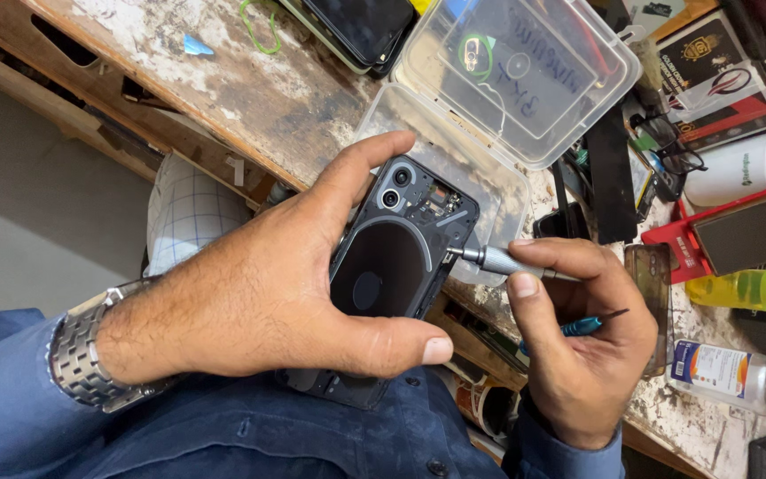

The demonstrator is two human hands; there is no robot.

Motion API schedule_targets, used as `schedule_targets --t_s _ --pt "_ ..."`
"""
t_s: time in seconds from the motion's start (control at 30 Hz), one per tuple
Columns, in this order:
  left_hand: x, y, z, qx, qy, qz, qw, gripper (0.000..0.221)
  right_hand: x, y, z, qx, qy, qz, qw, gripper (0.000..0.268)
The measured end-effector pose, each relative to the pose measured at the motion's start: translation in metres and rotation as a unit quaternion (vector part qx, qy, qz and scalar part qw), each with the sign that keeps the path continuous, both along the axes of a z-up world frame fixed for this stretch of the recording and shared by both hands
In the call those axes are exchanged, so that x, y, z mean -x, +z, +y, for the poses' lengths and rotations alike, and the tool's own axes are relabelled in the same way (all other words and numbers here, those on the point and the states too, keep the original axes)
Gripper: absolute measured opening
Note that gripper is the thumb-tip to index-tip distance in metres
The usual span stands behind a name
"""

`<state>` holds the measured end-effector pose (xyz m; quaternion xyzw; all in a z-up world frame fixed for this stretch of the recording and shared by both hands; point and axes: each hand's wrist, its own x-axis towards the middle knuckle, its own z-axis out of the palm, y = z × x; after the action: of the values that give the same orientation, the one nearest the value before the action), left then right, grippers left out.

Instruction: The person uses a precision screwdriver to remove screws from the internal frame of a disassembled smartphone. They carefully unscrew fasteners near the camera module and battery area, placing the removed screws into a small plastic container.

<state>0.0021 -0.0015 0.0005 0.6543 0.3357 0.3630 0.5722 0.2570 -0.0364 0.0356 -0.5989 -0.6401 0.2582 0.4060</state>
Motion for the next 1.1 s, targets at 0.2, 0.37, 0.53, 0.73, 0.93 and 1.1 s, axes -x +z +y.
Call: schedule_targets --t_s 0.2,0.37,0.53,0.73,0.93,1.1 --pt "-0.001 0.001 -0.002 -0.011 0.009 0.005 1.000 0.129 0.001 0.003 -0.004 -0.028 0.021 -0.036 0.999 0.017" --pt "-0.002 0.002 -0.002 -0.030 0.013 0.006 0.999 0.127 -0.003 0.003 -0.006 -0.050 0.033 -0.050 0.997 0.017" --pt "-0.003 0.002 -0.002 -0.019 0.006 0.002 1.000 0.128 -0.004 0.004 -0.009 -0.048 0.024 -0.043 0.998 0.017" --pt "-0.003 0.002 -0.001 0.008 -0.005 0.011 1.000 0.131 -0.014 -0.003 -0.005 -0.050 -0.012 -0.041 0.998 0.018" --pt "-0.005 0.002 -0.002 0.002 -0.002 -0.001 1.000 0.129 -0.034 -0.017 0.008 0.007 0.027 0.241 0.970 0.023" --pt "-0.006 0.003 0.000 0.011 -0.010 0.001 1.000 0.129 -0.043 -0.022 0.010 0.011 0.031 0.250 0.968 0.026"
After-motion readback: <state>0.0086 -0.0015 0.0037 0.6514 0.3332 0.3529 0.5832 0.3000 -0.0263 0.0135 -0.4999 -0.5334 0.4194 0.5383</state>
